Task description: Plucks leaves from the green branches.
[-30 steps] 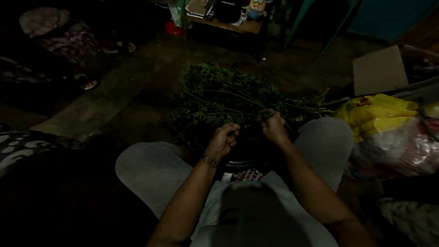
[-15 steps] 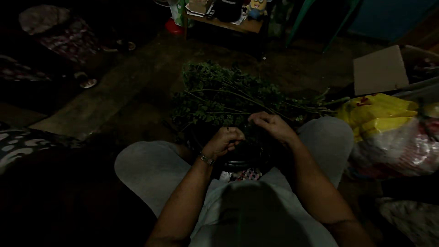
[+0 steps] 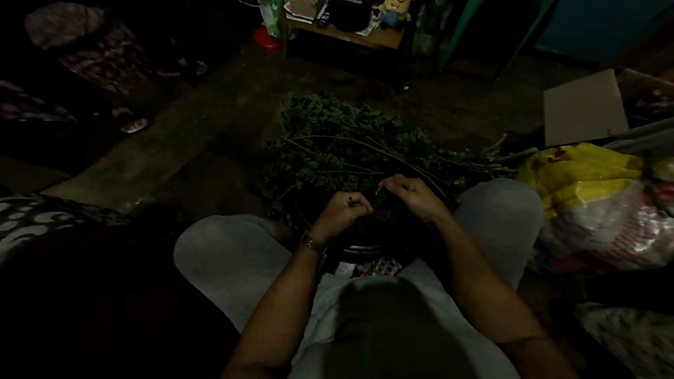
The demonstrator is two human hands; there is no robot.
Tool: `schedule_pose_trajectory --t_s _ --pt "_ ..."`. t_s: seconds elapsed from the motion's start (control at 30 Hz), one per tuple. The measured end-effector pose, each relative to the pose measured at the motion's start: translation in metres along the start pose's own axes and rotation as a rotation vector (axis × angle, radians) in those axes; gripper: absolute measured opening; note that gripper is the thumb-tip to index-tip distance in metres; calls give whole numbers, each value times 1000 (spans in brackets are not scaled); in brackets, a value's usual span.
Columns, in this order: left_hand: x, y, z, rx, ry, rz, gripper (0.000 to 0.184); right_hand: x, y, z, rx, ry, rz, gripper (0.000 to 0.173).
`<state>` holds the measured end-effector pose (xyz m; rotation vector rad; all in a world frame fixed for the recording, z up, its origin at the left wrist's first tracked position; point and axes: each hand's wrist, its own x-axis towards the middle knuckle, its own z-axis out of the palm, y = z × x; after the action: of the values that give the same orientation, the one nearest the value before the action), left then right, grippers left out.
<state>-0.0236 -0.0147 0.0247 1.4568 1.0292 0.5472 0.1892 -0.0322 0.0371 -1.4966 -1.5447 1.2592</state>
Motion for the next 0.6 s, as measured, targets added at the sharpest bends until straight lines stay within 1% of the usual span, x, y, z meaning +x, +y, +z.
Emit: schedule_pose_trajectory --t_s 0.13,0.27,0.33,0.47,0.6 --pt "-1 2 -1 71 19 1 12 0 -1 1 22 41 11 21" --pt "-1 1 -1 101 28 11 13 3 5 5 6 120 -56 16" --pt "0 1 0 125 38 11 13 3 6 9 -36 193 -80 19" --pt "1 -1 -1 131 68 11 12 2 2 5 -71 302 -16 25" --pt "1 -2 -1 69 71 9 11 2 3 -5 -24 215 34 38"
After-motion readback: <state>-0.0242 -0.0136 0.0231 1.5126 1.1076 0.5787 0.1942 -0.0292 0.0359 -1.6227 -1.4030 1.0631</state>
